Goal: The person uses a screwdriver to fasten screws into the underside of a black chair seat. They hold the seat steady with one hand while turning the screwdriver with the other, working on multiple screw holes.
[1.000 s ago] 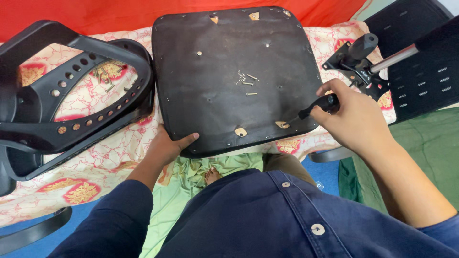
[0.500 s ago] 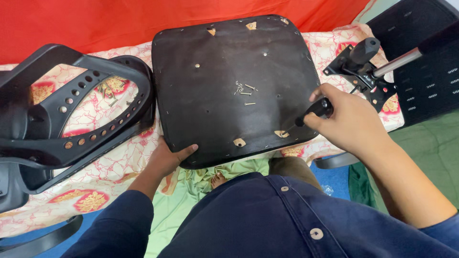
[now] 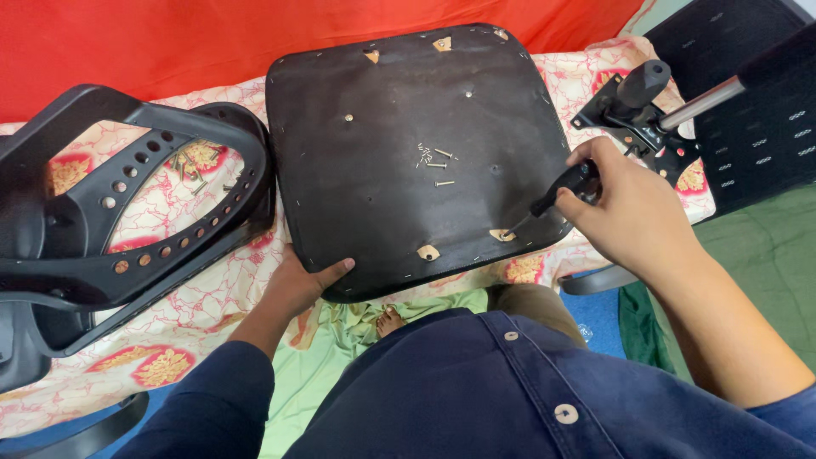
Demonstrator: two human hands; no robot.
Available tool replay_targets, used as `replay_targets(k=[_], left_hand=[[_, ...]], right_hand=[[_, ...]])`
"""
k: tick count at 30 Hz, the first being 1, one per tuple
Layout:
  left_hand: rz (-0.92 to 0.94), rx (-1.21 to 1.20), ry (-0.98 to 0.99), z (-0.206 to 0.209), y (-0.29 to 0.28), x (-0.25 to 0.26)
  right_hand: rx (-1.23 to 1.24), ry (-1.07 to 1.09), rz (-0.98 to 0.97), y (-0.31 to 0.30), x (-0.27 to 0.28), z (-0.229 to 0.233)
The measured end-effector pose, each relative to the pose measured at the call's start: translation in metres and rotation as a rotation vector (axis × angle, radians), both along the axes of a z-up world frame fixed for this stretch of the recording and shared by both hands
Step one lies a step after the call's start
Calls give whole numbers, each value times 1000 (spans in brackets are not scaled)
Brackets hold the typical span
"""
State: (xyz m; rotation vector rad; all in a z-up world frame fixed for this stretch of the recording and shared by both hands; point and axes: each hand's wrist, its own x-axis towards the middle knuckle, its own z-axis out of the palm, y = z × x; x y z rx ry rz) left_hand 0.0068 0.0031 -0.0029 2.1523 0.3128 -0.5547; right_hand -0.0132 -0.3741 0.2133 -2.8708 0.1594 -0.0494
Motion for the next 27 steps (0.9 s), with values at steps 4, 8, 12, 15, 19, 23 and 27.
replay_targets(k=[4, 8, 12, 15, 19, 23, 27], left_hand=[[15, 8, 18, -3, 2, 1], [1, -13, 39, -2, -1, 2], [-5, -22, 16, -1, 0, 3], [15, -12, 39, -2, -1, 2], [3, 36, 45, -1, -2, 3], [31, -22, 56, 2, -3, 2], [45, -30, 66, 5, -3, 2]], right_hand=[[-11, 72, -48, 1, -1, 2], [31, 181, -106, -2, -5, 3], [138, 161, 18, -11, -1, 6], [52, 190, 56, -18, 4, 6], [23, 241, 11, -19, 4, 8], [19, 257, 21, -14, 2, 9], [29, 260, 34, -16, 1, 10]])
